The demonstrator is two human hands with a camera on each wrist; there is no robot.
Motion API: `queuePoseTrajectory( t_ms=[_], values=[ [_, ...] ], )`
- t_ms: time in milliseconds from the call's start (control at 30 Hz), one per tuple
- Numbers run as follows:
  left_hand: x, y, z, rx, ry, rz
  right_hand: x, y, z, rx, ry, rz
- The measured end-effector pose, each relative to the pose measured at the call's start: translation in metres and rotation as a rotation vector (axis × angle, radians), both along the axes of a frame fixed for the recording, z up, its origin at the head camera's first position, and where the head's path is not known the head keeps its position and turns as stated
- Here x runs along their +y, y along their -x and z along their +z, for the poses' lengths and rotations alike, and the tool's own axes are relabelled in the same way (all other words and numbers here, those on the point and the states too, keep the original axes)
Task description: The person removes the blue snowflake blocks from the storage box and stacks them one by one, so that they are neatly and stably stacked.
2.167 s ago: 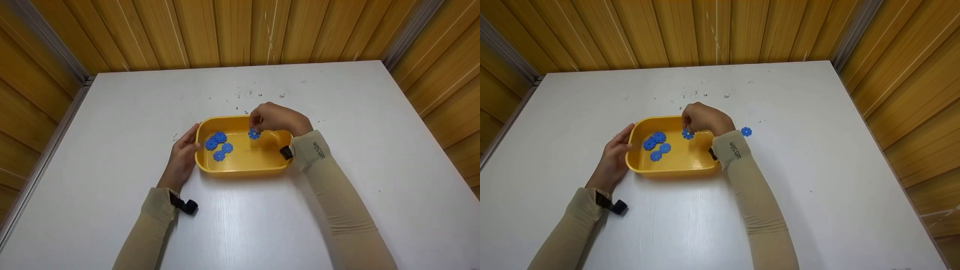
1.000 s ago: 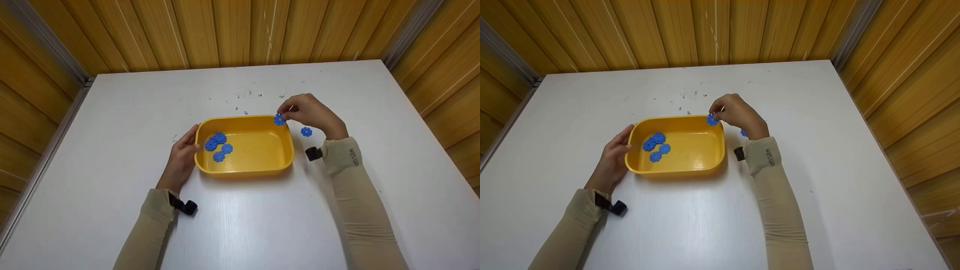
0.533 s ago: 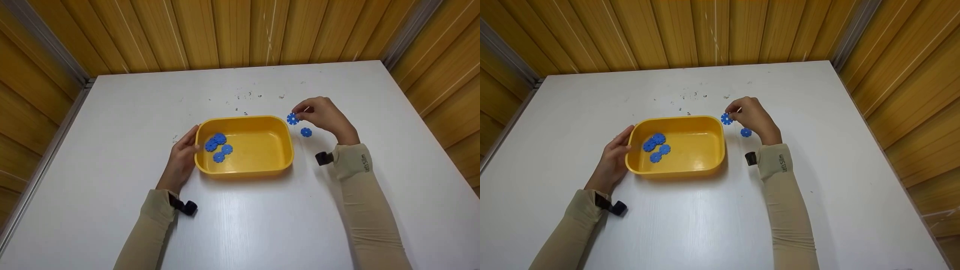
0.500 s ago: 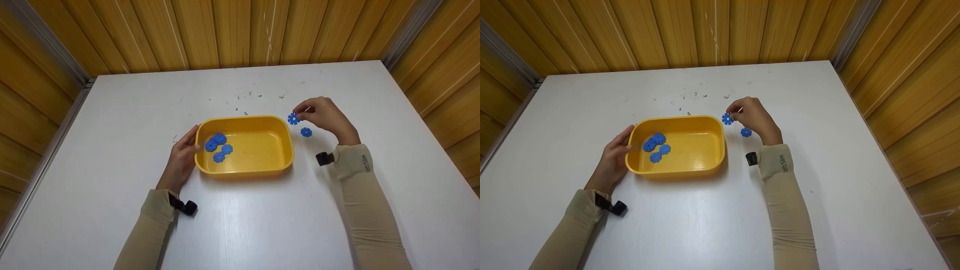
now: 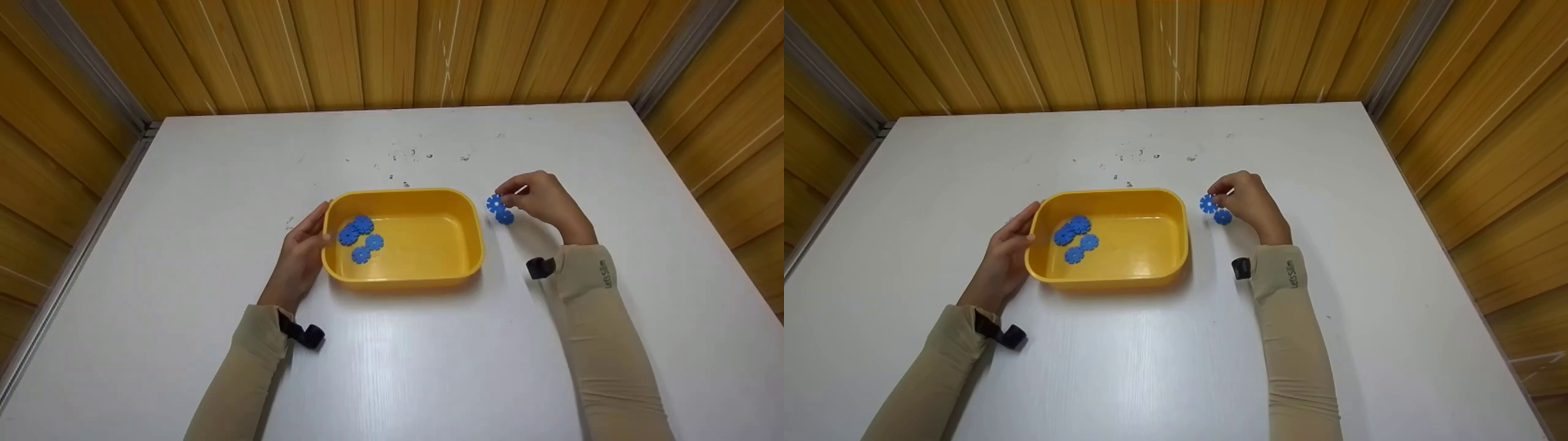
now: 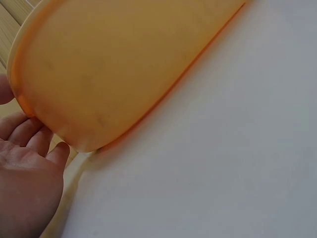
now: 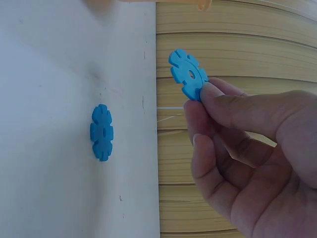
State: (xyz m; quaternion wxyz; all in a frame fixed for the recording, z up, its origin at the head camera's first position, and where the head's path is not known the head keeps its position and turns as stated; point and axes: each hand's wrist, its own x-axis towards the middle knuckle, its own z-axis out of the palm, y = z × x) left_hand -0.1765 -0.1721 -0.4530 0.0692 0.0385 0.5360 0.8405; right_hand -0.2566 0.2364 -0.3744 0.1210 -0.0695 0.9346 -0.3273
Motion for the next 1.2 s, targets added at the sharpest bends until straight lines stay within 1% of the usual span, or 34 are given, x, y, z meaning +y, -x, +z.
queuePoseTrajectory(
  t_ms=[300,633,900,1033,1200],
  values=[
    [0.001,0.001,0.001,0.009,-0.029,-0.013,0.011,0.001,-0.014,-0.013,-0.006,-0.02],
    [0.001,0.001,0.001,0.013,-0.007,-0.012,0.019,-0.001,-0.023,-0.057,0.014,-0.046],
    [-0.001,0.0,0.0,0.019,0.006,-0.005,0.025,0.002,-0.031,-0.058,0.001,-0.05],
    [-0.001,-0.001,0.0,0.02,0.02,0.005,0.025,0.003,-0.033,-0.072,-0.004,-0.057],
    [-0.002,-0.001,-0.001,0.027,0.023,0.001,0.025,0.004,-0.034,-0.083,-0.006,-0.061]
  ],
)
